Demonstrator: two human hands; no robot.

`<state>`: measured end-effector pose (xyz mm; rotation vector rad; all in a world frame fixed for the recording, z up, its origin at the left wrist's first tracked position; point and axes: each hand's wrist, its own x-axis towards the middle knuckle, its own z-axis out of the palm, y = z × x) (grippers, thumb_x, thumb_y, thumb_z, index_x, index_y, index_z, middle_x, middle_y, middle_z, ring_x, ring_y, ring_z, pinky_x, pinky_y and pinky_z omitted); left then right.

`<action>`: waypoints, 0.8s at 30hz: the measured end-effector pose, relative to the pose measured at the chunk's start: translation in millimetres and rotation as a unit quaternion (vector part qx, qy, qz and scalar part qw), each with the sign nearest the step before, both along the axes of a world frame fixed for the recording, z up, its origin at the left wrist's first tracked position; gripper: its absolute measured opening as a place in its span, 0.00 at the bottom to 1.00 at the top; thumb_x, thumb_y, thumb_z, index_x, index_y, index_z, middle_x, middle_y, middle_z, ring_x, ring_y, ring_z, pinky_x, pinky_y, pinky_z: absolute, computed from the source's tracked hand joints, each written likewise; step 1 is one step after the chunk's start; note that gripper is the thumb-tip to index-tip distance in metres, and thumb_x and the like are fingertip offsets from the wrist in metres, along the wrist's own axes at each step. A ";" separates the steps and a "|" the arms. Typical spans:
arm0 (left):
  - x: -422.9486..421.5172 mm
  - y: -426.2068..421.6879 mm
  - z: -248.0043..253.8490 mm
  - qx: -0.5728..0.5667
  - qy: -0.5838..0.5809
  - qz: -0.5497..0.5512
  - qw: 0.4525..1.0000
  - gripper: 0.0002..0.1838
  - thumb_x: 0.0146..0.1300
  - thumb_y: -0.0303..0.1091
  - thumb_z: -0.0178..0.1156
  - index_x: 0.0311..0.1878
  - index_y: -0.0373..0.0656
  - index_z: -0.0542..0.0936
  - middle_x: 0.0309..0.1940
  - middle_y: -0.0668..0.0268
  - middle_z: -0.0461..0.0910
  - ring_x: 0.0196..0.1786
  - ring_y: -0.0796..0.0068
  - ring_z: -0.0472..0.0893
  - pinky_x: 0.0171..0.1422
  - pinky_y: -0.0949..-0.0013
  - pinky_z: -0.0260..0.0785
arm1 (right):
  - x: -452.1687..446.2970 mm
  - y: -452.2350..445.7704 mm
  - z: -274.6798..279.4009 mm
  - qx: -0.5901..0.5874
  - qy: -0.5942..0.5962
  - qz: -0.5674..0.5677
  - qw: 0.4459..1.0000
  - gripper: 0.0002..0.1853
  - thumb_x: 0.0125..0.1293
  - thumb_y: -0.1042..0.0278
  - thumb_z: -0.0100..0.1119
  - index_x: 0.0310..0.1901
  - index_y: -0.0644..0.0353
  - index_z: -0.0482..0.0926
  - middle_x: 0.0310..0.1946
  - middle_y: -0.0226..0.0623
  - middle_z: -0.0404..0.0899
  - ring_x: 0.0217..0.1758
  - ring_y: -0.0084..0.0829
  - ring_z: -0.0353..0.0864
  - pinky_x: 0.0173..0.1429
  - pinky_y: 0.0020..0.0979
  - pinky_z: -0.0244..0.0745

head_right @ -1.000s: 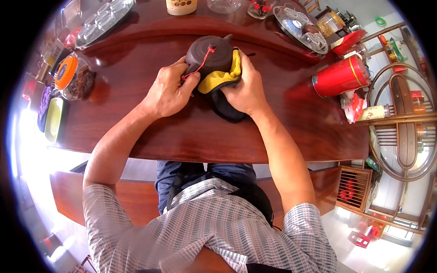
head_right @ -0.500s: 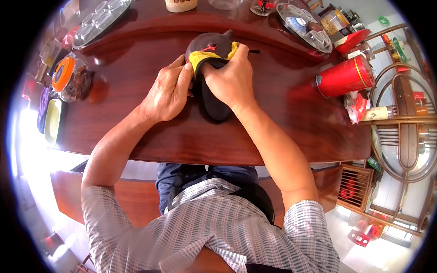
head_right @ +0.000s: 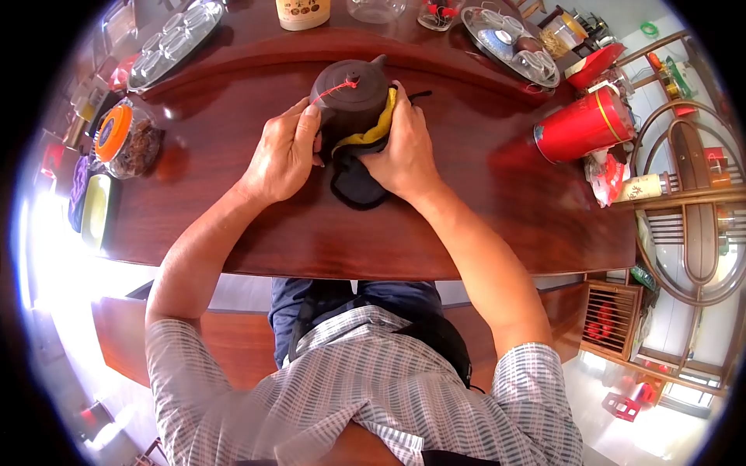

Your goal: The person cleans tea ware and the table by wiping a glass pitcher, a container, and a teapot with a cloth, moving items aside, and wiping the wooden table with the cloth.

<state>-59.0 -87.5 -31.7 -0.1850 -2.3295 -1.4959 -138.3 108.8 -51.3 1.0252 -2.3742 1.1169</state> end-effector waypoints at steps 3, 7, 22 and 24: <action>2.3 1.9 -1.7 -0.024 -0.016 0.017 0.999 0.25 0.84 0.34 0.48 0.30 0.25 0.75 0.36 0.37 0.78 0.37 0.35 0.77 0.46 0.46 0.71 | 11.2 -17.9 -2.2 0.021 -0.007 -0.092 0.995 0.66 0.44 0.57 0.88 0.78 0.78 0.53 0.58 0.55 0.81 0.58 0.57 0.79 0.64 0.52 0.73; 4.6 6.8 10.6 -0.023 -0.028 0.037 0.999 0.24 0.85 0.35 0.48 0.34 0.24 0.78 0.43 0.38 0.81 0.38 0.35 0.79 0.47 0.49 0.73 | 12.2 -29.4 0.4 0.012 0.016 -0.109 0.994 0.67 0.41 0.54 0.89 0.75 0.80 0.53 0.56 0.56 0.82 0.56 0.57 0.78 0.64 0.50 0.72; -2.5 -7.0 4.3 -0.074 -0.030 0.074 0.994 0.20 0.83 0.34 0.50 0.34 0.29 0.76 0.24 0.45 0.75 0.25 0.49 0.72 0.34 0.55 0.69 | -45.8 25.0 5.0 0.003 0.025 0.048 0.999 0.23 0.58 0.83 0.69 0.56 0.64 0.79 0.41 0.58 0.86 0.50 0.62 0.85 0.50 0.49 0.82; -6.2 -13.1 0.9 -0.072 -0.056 0.081 0.993 0.21 0.83 0.36 0.50 0.33 0.29 0.76 0.21 0.47 0.71 0.23 0.55 0.71 0.33 0.57 0.67 | -48.0 29.5 4.3 -0.052 -0.009 0.018 0.998 0.20 0.58 0.83 0.69 0.53 0.64 0.81 0.41 0.58 0.86 0.50 0.62 0.85 0.49 0.48 0.82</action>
